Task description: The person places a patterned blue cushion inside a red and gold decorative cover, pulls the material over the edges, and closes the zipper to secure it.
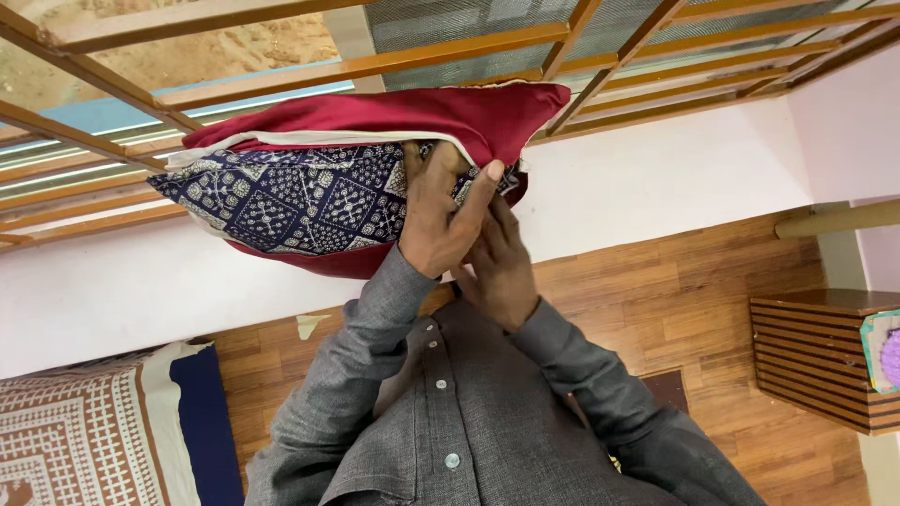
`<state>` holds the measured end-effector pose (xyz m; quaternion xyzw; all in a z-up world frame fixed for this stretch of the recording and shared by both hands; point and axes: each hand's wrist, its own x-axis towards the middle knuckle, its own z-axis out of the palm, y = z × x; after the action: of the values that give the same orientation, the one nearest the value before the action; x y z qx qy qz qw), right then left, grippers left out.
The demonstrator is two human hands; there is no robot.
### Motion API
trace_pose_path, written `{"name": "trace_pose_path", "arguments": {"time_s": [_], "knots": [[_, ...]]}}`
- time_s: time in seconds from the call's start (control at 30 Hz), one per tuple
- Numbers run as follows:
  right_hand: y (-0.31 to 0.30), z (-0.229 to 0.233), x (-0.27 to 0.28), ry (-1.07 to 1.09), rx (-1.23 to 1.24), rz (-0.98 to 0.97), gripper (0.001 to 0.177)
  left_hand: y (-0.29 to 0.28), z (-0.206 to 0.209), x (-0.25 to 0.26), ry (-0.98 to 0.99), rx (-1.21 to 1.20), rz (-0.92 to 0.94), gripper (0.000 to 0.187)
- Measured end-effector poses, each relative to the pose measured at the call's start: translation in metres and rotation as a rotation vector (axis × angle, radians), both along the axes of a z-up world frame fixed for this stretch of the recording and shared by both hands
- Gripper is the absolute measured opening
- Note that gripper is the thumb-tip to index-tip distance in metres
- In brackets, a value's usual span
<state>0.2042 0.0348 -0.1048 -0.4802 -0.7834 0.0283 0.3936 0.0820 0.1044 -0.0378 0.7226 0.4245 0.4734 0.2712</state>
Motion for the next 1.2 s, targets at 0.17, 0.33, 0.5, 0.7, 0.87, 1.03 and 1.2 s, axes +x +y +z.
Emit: {"name": "trace_pose_path", "arguments": {"time_s": [0.17, 0.33, 0.5, 0.7, 0.87, 1.03, 1.2], "knots": [[0.008, -0.031, 0.003, -0.022, 0.028, 0.046, 0.068, -0.007, -0.013, 0.000, 0.179, 0.056, -0.072, 0.028], [0.014, -0.037, 0.002, 0.040, -0.263, 0.082, 0.047, -0.027, -0.011, 0.003, -0.049, -0.028, -0.228, 0.036], [0.006, -0.046, -0.001, 0.130, -0.295, 0.043, 0.037, -0.023, -0.012, 0.012, -0.480, -0.511, -0.489, 0.043], [0.001, -0.065, 0.005, -0.156, -0.137, 0.025, 0.042, -0.001, -0.001, 0.021, -0.067, -0.498, -0.483, 0.050], [0.000, -0.037, 0.009, 0.145, -0.282, 0.052, 0.062, -0.014, 0.023, 0.014, 0.327, 0.177, -0.212, 0.037], [0.010, -0.008, 0.005, -0.073, 0.063, 0.003, 0.024, 0.017, 0.042, -0.017, 0.729, 0.642, -0.142, 0.042], [0.024, 0.002, 0.012, 0.030, 0.178, 0.031, 0.019, 0.028, 0.032, -0.016, 0.740, 0.577, -0.240, 0.029]]}}
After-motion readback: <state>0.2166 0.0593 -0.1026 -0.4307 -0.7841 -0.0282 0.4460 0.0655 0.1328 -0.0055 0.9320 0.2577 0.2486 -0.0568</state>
